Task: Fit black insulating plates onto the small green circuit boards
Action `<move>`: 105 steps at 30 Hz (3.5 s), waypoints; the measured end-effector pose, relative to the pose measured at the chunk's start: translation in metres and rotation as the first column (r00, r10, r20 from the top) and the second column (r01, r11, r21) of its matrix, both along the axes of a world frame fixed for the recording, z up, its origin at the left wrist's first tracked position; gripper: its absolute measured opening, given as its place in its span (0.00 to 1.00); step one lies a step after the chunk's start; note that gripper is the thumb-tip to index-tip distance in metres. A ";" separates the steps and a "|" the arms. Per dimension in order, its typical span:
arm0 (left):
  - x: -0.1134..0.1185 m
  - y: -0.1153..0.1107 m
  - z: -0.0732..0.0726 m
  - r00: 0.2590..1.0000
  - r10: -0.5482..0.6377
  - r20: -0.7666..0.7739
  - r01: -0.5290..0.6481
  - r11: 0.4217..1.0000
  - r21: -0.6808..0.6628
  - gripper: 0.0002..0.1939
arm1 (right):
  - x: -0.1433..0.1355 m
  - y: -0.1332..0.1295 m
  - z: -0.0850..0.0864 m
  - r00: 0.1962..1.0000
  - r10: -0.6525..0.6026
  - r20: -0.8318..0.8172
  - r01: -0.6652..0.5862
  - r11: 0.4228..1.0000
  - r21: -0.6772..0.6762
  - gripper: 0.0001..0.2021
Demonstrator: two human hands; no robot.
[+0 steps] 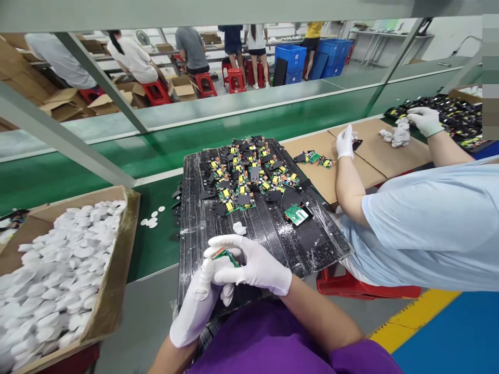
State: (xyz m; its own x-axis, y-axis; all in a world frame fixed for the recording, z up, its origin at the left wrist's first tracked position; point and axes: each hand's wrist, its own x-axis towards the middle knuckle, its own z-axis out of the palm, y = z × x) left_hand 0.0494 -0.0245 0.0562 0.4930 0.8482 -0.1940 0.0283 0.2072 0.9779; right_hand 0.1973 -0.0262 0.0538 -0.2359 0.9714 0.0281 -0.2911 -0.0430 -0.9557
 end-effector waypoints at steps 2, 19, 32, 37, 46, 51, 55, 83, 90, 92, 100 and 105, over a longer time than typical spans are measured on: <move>0.001 -0.001 0.001 1.000 0.005 -0.003 -0.005 1.000 0.006 0.35 | 0.000 -0.001 0.000 0.998 -0.050 0.028 0.050 0.999 0.001 0.17; -0.043 0.009 0.001 0.995 0.098 0.002 -0.095 0.971 -0.218 0.35 | 0.054 0.011 0.004 0.612 -0.370 0.699 0.119 0.917 0.381 0.21; -0.048 0.016 0.007 0.982 0.109 -0.155 -0.102 0.993 0.053 0.32 | 0.035 0.042 0.003 0.475 -0.190 0.859 -0.118 0.954 0.277 0.08; -0.041 0.015 -0.005 0.958 0.276 -0.077 -0.263 0.954 0.142 0.32 | 0.033 0.011 0.003 0.909 -0.168 0.382 0.093 0.974 0.206 0.12; -0.023 0.011 -0.002 0.963 0.262 0.062 -0.266 0.960 0.081 0.34 | 0.013 -0.009 -0.002 0.859 -0.357 0.367 0.175 0.878 0.445 0.12; -0.023 0.010 0.010 0.923 0.290 0.254 -0.275 0.957 -0.094 0.30 | 0.011 -0.007 -0.013 0.862 -0.424 0.277 0.290 0.861 0.418 0.12; -0.016 0.011 0.010 0.892 0.308 0.330 -0.231 0.940 -0.253 0.19 | 0.011 -0.008 -0.016 0.864 -0.443 0.240 0.295 0.831 0.473 0.13; -0.007 0.006 0.002 0.884 0.246 0.397 -0.126 0.944 -0.305 0.18 | 0.017 -0.011 0.020 0.591 -0.643 0.487 0.021 0.617 0.787 0.14; -0.008 0.006 -0.003 0.890 0.318 0.326 -0.233 0.933 -0.273 0.23 | 0.012 -0.013 0.013 0.713 -0.481 0.509 -0.027 0.708 0.706 0.18; -0.008 0.006 -0.007 0.892 0.328 0.311 -0.248 0.930 -0.270 0.23 | 0.011 -0.014 0.010 0.717 -0.462 0.523 -0.008 0.744 0.668 0.16; -0.001 0.006 -0.017 0.881 0.433 0.190 -0.400 0.897 -0.189 0.28 | 0.002 -0.016 0.009 0.775 -0.371 0.511 -0.006 0.805 0.593 0.06; -0.009 0.007 0.003 0.912 0.330 0.246 -0.290 0.939 -0.183 0.18 | 0.003 -0.016 0.007 0.785 -0.432 0.444 0.139 0.821 0.553 0.05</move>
State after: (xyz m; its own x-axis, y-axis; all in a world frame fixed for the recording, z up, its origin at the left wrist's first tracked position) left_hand 0.0403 -0.0171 0.0587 0.2599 0.9405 -0.2191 -0.3190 0.2978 0.8997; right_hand 0.2003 -0.0420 0.0609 -0.0674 0.8892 0.4525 0.3421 0.4467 -0.8267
